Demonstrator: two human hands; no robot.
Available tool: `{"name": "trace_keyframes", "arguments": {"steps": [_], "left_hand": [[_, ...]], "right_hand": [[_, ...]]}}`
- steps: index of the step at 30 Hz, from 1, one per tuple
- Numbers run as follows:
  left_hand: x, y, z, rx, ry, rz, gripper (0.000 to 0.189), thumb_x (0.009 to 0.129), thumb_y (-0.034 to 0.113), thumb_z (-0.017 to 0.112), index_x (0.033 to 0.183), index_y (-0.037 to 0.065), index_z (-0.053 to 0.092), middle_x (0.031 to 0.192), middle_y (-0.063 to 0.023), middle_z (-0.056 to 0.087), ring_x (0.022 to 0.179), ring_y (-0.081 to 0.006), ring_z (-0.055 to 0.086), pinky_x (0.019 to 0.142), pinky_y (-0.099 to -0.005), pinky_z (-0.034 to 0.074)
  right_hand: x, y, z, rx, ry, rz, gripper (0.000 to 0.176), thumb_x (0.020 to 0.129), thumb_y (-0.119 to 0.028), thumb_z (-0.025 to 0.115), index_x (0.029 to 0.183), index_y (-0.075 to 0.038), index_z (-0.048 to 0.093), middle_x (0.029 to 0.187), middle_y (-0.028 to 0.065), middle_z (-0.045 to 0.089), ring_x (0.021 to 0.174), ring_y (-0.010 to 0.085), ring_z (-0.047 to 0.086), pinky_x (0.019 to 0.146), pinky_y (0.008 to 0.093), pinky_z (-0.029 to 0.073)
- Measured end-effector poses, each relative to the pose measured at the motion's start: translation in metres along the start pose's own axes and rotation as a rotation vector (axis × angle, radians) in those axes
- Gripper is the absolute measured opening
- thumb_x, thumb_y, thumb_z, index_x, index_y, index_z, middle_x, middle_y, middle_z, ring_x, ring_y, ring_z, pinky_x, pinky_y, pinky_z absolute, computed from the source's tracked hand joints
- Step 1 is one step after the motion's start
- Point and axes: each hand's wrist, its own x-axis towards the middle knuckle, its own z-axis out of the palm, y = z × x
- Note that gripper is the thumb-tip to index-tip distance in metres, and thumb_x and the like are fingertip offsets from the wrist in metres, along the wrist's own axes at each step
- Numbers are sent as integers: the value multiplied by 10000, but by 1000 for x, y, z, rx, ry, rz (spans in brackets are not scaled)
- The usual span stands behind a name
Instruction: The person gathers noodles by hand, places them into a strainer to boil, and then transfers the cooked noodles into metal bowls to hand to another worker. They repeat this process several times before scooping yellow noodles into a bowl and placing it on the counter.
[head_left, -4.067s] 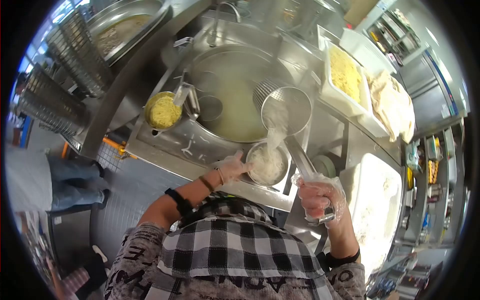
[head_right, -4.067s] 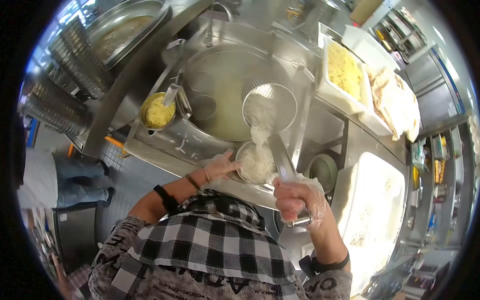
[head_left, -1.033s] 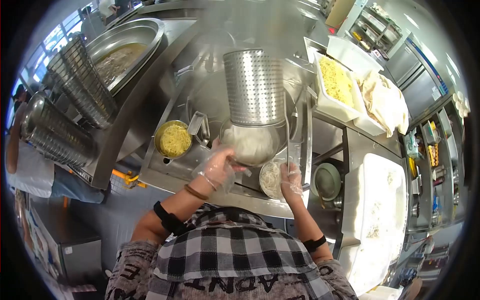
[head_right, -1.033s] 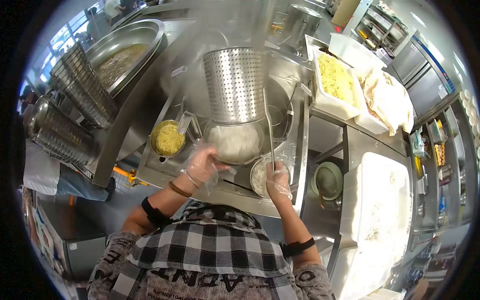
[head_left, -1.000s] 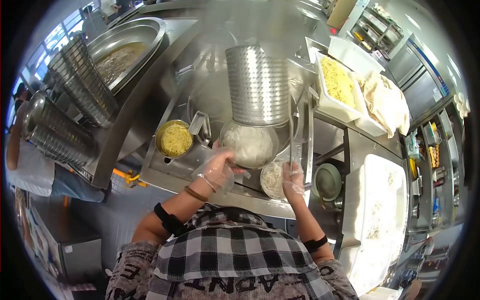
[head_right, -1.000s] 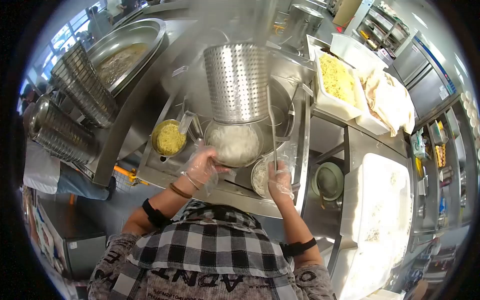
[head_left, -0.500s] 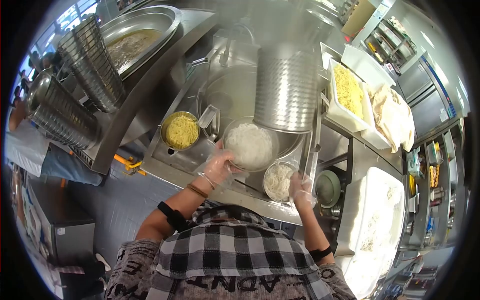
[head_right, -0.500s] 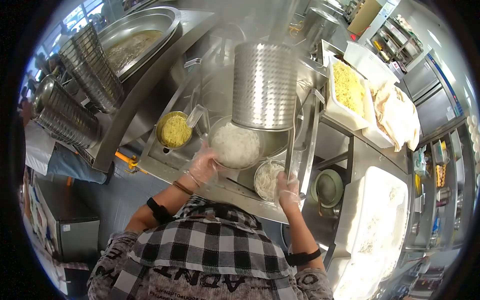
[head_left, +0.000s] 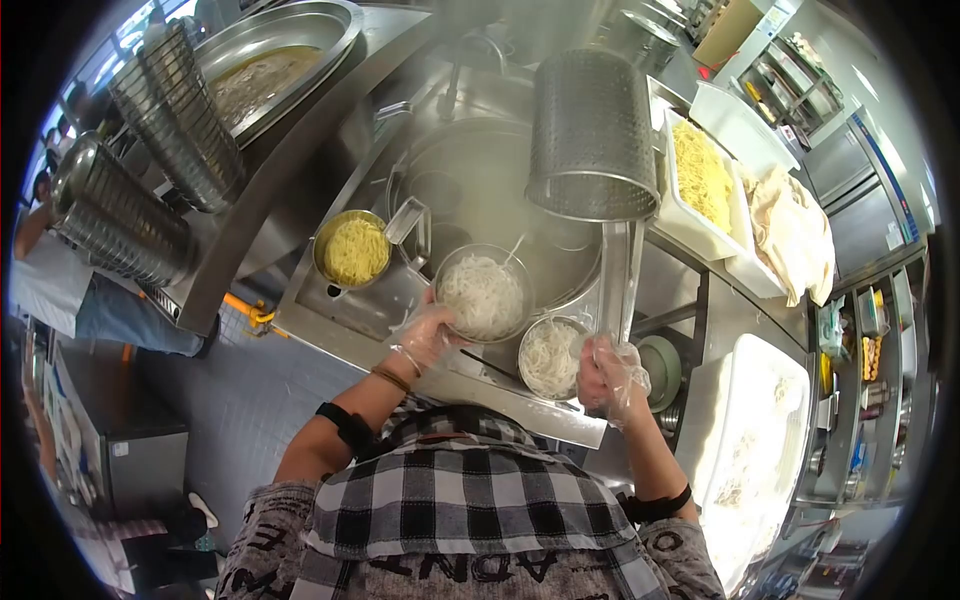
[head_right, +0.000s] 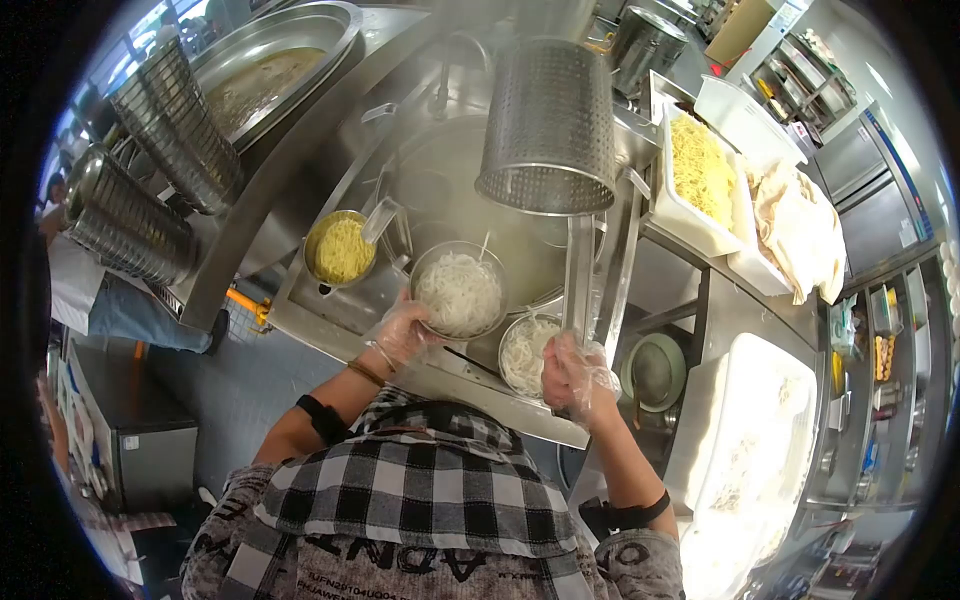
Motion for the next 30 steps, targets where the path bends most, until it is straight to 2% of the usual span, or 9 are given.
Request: {"name": "trace_keyframes", "arguments": {"steps": [6,9,11,12,13,18,23,27,30], "left_hand": [[1,0,17,10,61,-62,705,666,29,511,1273,166,180,1139,-144,426,893,-321,541,566,-434,541],[1,5,17,3,43,33,689,665,24,516,1255,171,192,1112,-135,441,857,-303,554,557,-410,541],[-7,17,24,68,64,-11,659,671,26,516,1236,171,208,1087,-130,450,830,-288,559,559,-397,538],[-5,16,19,82,30,24,637,675,39,514,1226,167,221,1075,-127,453,818,-285,560,548,-395,534],[-9,16,15,91,29,17,637,675,39,514,1226,167,221,1075,-127,453,818,-285,560,548,-395,534],[-50,10,-21,51,93,89,620,652,28,499,1219,115,264,1063,-108,470,915,-247,520,702,-369,494],[-96,-5,-39,109,196,172,614,621,-7,486,1208,42,315,1080,-98,473,972,-212,491,821,-301,425],[-123,-10,-36,21,220,156,681,594,-51,460,1247,43,293,1133,-101,455,1019,-233,469,856,-325,409],[-140,-11,-30,-103,327,99,704,571,-80,450,1248,35,296,1185,-112,421,1083,-249,432,906,-333,381]], "right_hand": [[18,22,-17,174,-14,-71,248,842,-314,476,817,-74,420,511,-15,322,392,111,323,361,252,268],[24,45,-35,316,360,-96,235,841,-302,471,850,-68,449,521,-9,354,408,118,359,375,254,294],[24,42,-54,730,-466,145,208,847,-265,496,935,-77,485,588,-10,424,444,93,386,372,212,286],[6,4,-27,86,-87,145,204,850,-246,473,932,-60,477,544,-14,386,401,98,356,353,219,279],[4,-18,-15,-219,-78,19,204,830,-208,475,914,-22,483,524,-4,402,382,102,380,342,227,300],[45,-48,-65,-363,-290,194,211,749,-145,548,857,31,504,554,47,488,430,118,480,369,236,387],[87,-79,-74,-518,-236,-59,123,712,-105,555,769,0,529,694,99,540,571,138,544,479,262,455],[120,-110,-64,-435,-114,86,79,708,-91,549,711,-12,545,745,92,537,607,166,547,554,283,477],[152,-87,-75,-1165,86,-82,85,713,-93,541,747,-21,570,747,86,548,641,210,564,591,305,481]]}}
